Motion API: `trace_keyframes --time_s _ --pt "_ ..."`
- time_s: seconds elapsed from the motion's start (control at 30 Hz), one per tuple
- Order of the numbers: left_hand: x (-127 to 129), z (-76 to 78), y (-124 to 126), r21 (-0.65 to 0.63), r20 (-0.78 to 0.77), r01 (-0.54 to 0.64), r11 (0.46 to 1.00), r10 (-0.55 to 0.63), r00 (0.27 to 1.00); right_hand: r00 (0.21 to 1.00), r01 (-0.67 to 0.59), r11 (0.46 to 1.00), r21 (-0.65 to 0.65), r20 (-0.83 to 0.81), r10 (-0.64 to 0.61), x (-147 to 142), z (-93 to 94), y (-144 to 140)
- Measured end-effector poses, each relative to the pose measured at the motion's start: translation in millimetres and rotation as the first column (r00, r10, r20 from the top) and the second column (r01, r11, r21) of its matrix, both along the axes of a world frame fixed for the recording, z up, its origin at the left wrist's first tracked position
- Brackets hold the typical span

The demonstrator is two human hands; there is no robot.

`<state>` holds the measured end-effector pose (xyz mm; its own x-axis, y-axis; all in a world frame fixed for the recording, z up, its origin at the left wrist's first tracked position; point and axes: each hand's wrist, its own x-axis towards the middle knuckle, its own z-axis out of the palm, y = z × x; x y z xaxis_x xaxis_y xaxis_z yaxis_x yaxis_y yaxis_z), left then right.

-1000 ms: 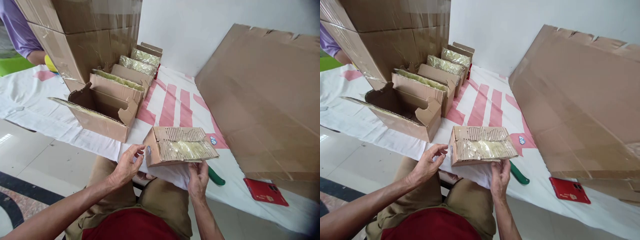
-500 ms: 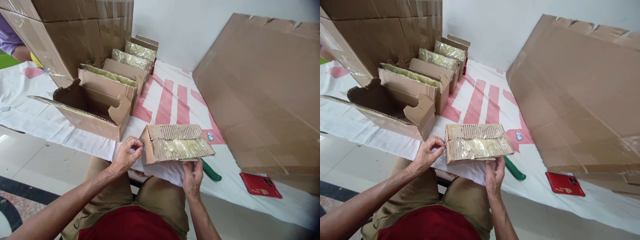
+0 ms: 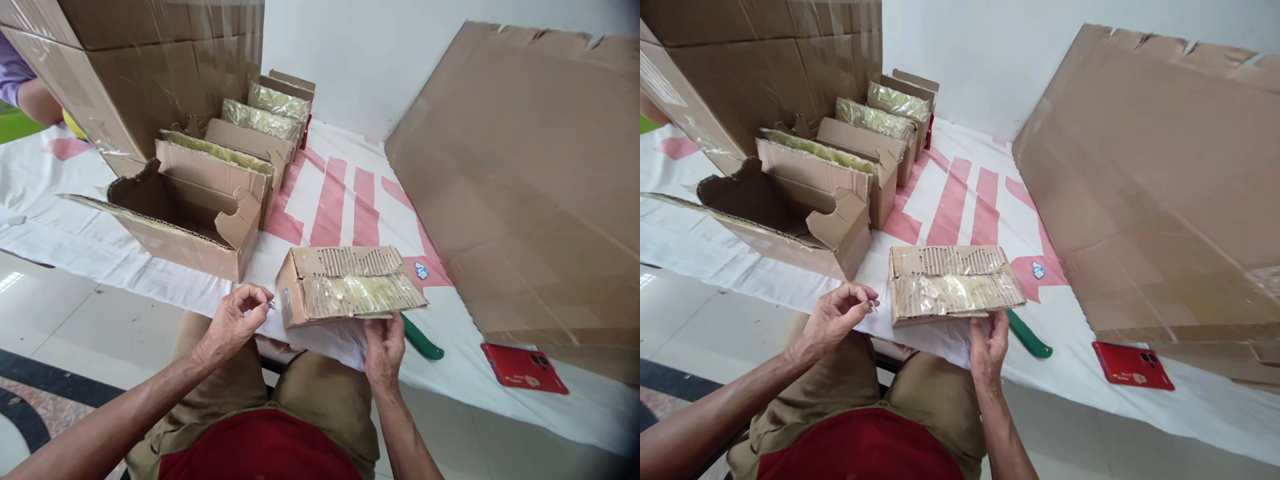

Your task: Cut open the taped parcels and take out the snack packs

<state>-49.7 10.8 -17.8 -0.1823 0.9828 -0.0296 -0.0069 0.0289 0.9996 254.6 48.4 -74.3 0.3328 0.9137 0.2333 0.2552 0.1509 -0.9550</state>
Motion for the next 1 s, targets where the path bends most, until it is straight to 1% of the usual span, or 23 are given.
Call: trace_keyframes --time_s 0.1,0.23,0.43,0.53,0.6,0.67,0.73,0.77,0.8,0.83,0.87,0.9,0.93,1.0 --pt "-3.1 6.6 -9.8 -0.085 0.080 -0.008 0.996 0.015 0.997 1.000 -0.009 1.000 -0.001 0.018 0.009 0.2 0.0 -0.1" --pt "-3.3 14.0 -17.9 -0.119 0.085 -0.030 0.992 0.040 0.996 0.999 -0.021 1.000 0.004 0.028 0.021 1.8 -1.8 0.8" --pt "3.5 17.4 -20.1 -0.221 0.244 -0.047 0.974 0.102 0.964 0.999 -0.037 0.999 -0.007 0.030 0.037 0.6 -0.1 1.1" --pt "5.6 20.3 -21.9 -0.250 0.276 -0.044 0.967 0.115 0.954 0.996 -0.072 0.997 -0.037 0.047 0.073 -0.4 3.1 0.1" --pt "5.5 22.4 -25.1 -0.241 0.255 -0.040 0.970 0.104 0.961 0.994 -0.079 0.995 -0.057 0.070 0.083 1.1 7.2 -2.1" --pt "4.5 23.2 -29.7 -0.207 0.205 -0.044 0.977 0.087 0.975 0.993 -0.025 0.999 -0.034 0.111 0.029 4.7 14.4 -7.4" --pt "3.9 22.1 -35.0 -0.146 0.136 -0.058 0.988 0.078 0.988 0.985 0.065 0.997 0.053 0.154 -0.072 8.6 25.9 -17.1" --pt "4.0 21.1 -37.6 -0.110 0.101 -0.062 0.992 0.073 0.992 0.980 0.092 0.991 0.099 0.169 -0.108 9.4 33.0 -23.6" --pt "4.7 20.3 -40.2 -0.075 0.068 -0.062 0.995 0.067 0.995 0.977 0.091 0.987 0.129 0.183 -0.114 8.8 40.9 -31.1" --pt "5.8 19.7 -42.6 -0.040 0.034 -0.055 0.998 0.057 0.998 0.975 0.055 0.989 0.135 0.205 -0.083 6.3 49.1 -39.2" --pt "7.6 19.8 -44.9 -0.010 0.000 -0.044 0.999 0.044 0.999 0.972 -0.013 0.993 0.116 0.234 -0.015 1.7 57.1 -47.3" --pt "9.7 20.4 -47.0 0.019 -0.038 -0.031 0.999 0.032 0.999 0.961 -0.107 0.991 0.077 0.264 0.083 -4.9 64.8 -55.1" --pt "12.2 21.7 -49.0 0.050 -0.081 -0.018 0.999 0.022 0.996 0.937 -0.212 0.977 0.028 0.288 0.196 -13.4 71.6 -62.0" --pt "17.4 25.5 -52.8 0.116 -0.179 0.007 0.993 0.014 0.984 0.870 -0.398 0.916 -0.050 0.295 0.394 -33.6 82.3 -71.3"
